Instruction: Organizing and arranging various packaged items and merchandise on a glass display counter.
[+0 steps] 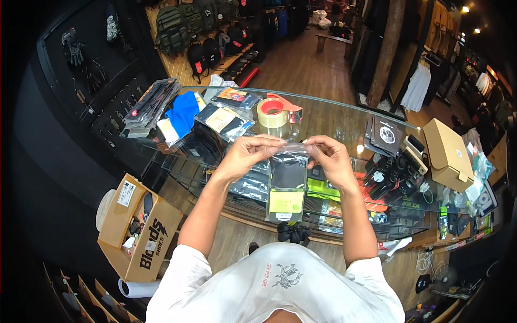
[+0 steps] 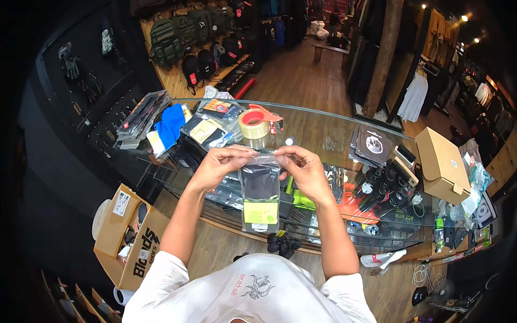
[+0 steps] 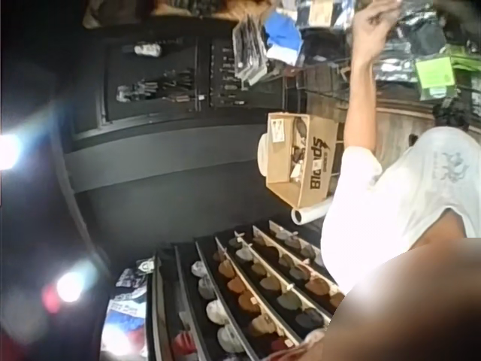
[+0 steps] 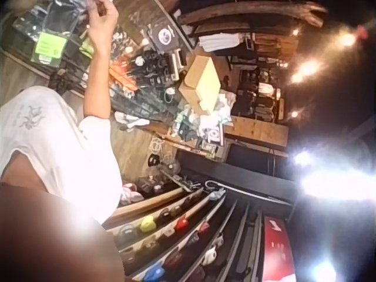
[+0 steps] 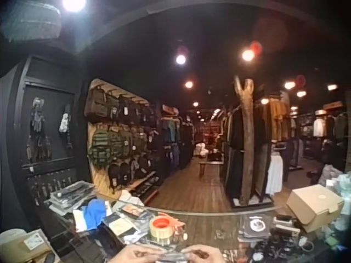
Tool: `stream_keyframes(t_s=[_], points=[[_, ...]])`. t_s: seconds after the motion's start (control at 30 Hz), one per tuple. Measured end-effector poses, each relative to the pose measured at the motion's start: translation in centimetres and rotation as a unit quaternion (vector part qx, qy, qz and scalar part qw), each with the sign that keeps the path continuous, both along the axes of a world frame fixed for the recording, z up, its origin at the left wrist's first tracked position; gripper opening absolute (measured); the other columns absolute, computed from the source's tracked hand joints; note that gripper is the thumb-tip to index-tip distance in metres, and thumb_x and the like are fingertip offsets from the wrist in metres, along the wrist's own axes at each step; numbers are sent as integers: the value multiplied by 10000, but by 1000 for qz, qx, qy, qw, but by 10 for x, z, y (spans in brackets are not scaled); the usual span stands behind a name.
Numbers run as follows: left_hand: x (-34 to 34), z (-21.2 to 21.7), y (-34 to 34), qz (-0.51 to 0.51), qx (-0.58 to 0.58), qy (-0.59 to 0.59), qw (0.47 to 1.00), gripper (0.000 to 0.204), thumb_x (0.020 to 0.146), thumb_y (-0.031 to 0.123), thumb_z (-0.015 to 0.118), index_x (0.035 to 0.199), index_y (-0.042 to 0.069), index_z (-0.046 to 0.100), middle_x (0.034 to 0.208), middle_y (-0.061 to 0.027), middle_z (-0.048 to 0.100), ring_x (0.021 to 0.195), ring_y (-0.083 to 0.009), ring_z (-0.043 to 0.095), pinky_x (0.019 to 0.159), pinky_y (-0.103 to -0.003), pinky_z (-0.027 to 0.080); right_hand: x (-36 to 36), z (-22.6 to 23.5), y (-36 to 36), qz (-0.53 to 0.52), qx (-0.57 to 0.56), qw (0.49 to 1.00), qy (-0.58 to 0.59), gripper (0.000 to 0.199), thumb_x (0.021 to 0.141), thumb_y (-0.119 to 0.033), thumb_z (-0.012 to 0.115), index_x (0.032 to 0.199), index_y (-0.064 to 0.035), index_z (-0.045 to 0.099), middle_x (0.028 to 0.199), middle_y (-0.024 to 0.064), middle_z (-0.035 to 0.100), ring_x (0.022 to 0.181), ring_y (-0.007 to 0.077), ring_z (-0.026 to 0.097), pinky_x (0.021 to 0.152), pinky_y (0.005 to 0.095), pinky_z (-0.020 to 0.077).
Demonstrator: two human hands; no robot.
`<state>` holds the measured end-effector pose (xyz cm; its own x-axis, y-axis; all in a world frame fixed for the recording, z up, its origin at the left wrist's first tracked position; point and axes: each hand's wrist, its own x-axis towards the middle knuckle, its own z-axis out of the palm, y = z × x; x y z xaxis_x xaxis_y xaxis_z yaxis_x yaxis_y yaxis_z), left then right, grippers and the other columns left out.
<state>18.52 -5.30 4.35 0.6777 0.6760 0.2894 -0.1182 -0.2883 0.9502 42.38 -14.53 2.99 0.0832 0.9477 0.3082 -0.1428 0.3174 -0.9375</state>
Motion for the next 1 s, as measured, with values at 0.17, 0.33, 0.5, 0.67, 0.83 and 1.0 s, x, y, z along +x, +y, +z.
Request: stream_keyframes(t_s=[0.17, 0.33, 0.5, 0.67, 0.83, 1.0], points=[[2, -2, 9, -101, -108, -74, 986, 266, 1036, 185, 566, 1159, -5, 707, 1265, -116, 680, 1145, -208, 653, 966, -369, 531, 16, -18, 13, -17, 15, 999, -27, 142, 992, 19, 578, 1074, 26, 693, 1028, 76, 707, 790, 114, 651, 662, 264, 561], [23, -10, 5, 21, -86, -4, 996, 151, 993, 82, 649, 1111, -9, 631, 1186, -87, 665, 1064, -131, 642, 910, -303, 544, 18, -17, 18, -36, 4, 998, -52, 166, 997, 15, 553, 1094, 21, 688, 1055, 79, 702, 835, 123, 656, 705, 278, 565], [28, -12, 8, 25, -54, -32, 998, 195, 938, -18, 694, 1126, 7, 645, 1014, -18, 692, 900, -46, 637, 779, -210, 517, 25, -5, 17, 45, -75, 994, 68, 195, 1014, -72, 547, 1135, 11, 675, 1054, 81, 694, 854, 131, 657, 753, 269, 545], [30, -16, 19, 40, -56, 7, 998, 264, 938, -8, 699, 1196, -9, 645, 973, -17, 703, 881, -49, 645, 774, -201, 519, 23, -12, 26, -16, -85, 993, -81, 192, 956, -29, 685, 1139, 13, 645, 987, 44, 668, 825, 81, 643, 730, 239, 547], [44, -12, 8, 218, 347, 82, 909, 367, 888, 63, 734, 1248, 40, 670, 1279, -175, 622, 1161, -363, 634, 977, -425, 521, 32, -32, 31, -93, -94, 988, -76, 151, 955, -18, 680, 1086, 26, 619, 962, 34, 637, 792, 88, 654, 695, 233, 575], [47, -28, -40, 150, 451, 296, 829, 649, 898, 518, 691, 1392, 107, 599, 1421, -212, 526, 1376, -468, 408, 1161, -621, 262, 35, -37, 24, -152, -157, 953, -209, 123, 908, 11, 707, 1018, 33, 655, 867, 24, 624, 729, 78, 646, 671, 227, 590]])
